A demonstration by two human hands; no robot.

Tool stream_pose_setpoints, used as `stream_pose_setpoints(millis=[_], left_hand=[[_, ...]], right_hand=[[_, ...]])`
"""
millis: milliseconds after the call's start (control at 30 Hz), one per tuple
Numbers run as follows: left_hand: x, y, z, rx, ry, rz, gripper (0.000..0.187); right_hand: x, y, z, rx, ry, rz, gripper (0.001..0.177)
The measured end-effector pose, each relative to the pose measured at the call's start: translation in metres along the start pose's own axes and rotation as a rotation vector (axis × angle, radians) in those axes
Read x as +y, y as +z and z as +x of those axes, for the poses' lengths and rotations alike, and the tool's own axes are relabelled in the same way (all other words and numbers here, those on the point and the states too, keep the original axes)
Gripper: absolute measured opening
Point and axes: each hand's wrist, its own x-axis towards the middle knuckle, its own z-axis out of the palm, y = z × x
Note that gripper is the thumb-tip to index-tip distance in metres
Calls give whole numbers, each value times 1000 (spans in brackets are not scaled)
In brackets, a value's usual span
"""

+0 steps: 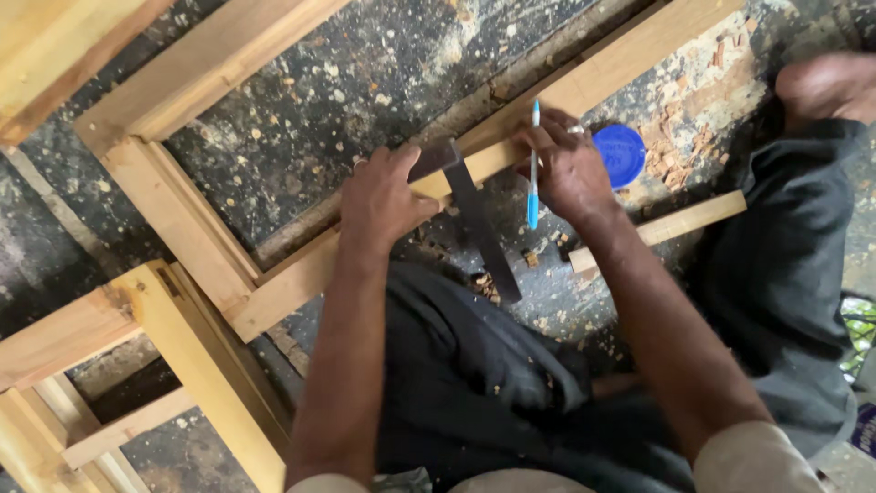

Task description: The person sits on the floor and uses a blue marker and a metal square to mark measurements on small wooden planks. They repeatedly align the square, draw lines, and reposition the planks to mark multiple pieces.

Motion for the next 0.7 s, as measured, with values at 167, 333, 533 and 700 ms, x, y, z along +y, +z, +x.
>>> stream_pose_setpoints(millis=[167,333,533,700], left_hand=[[-11,-9,7,-33,144,10,81],[-17,-3,9,-20,195,12,85],[-18,-1,7,17,184,-29,86],[-19,2,7,30,196,-21,86]], right_hand=[[-5,-10,-1,236,-284,-95,36],[-6,-11,-1,205,-279,-72,42],[-2,5,-9,225,-222,253,46],[-12,22,-13,121,26,677,39]])
